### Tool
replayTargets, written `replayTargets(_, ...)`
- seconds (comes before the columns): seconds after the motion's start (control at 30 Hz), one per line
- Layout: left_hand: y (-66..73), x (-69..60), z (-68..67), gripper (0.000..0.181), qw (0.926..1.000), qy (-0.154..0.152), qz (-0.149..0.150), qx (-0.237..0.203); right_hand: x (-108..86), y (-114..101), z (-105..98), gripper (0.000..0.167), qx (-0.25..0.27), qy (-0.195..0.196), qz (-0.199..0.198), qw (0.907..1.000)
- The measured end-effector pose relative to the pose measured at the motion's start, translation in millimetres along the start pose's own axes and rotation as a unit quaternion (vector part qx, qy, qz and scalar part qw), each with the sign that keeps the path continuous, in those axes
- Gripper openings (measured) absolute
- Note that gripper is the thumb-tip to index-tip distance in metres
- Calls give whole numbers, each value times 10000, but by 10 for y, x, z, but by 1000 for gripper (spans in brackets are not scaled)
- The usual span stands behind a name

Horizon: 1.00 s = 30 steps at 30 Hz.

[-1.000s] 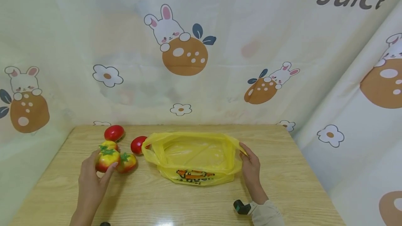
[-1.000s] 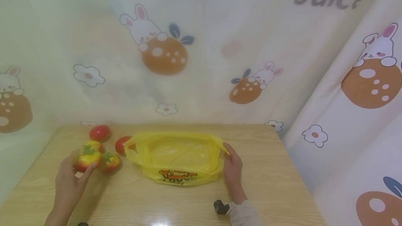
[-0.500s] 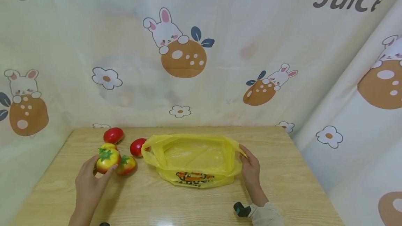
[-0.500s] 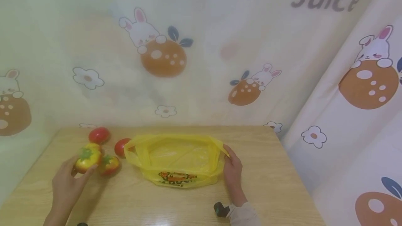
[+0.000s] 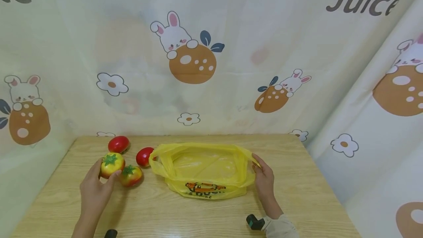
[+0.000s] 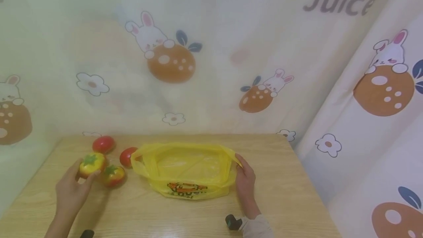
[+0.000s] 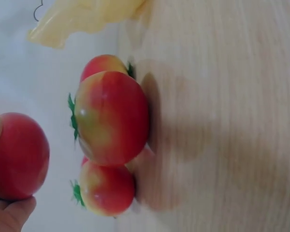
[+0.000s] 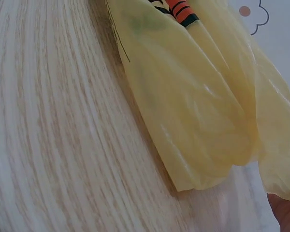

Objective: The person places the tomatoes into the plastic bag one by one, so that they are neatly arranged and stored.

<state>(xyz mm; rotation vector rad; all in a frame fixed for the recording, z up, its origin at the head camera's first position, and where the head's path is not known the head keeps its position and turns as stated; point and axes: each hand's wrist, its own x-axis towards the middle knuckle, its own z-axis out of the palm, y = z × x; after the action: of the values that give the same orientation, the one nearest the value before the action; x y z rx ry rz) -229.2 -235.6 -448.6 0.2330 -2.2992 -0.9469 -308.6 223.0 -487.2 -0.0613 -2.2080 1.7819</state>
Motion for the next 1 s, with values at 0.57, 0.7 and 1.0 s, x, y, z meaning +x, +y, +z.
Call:
replayTargets(0.57,269,177,134,67,9992,-158,-5,-366,-22,29,-9,42,12,-169,208,9996)
replayTargets(0.7,340,200,154,66,9994,-169,17,-316,-35,30,-2,42,2,-150,190,9997)
replayTargets(1.0,458,245,228,66,9988,-347,-63,-354,-34,22,11,42,-42,-120,175,9998)
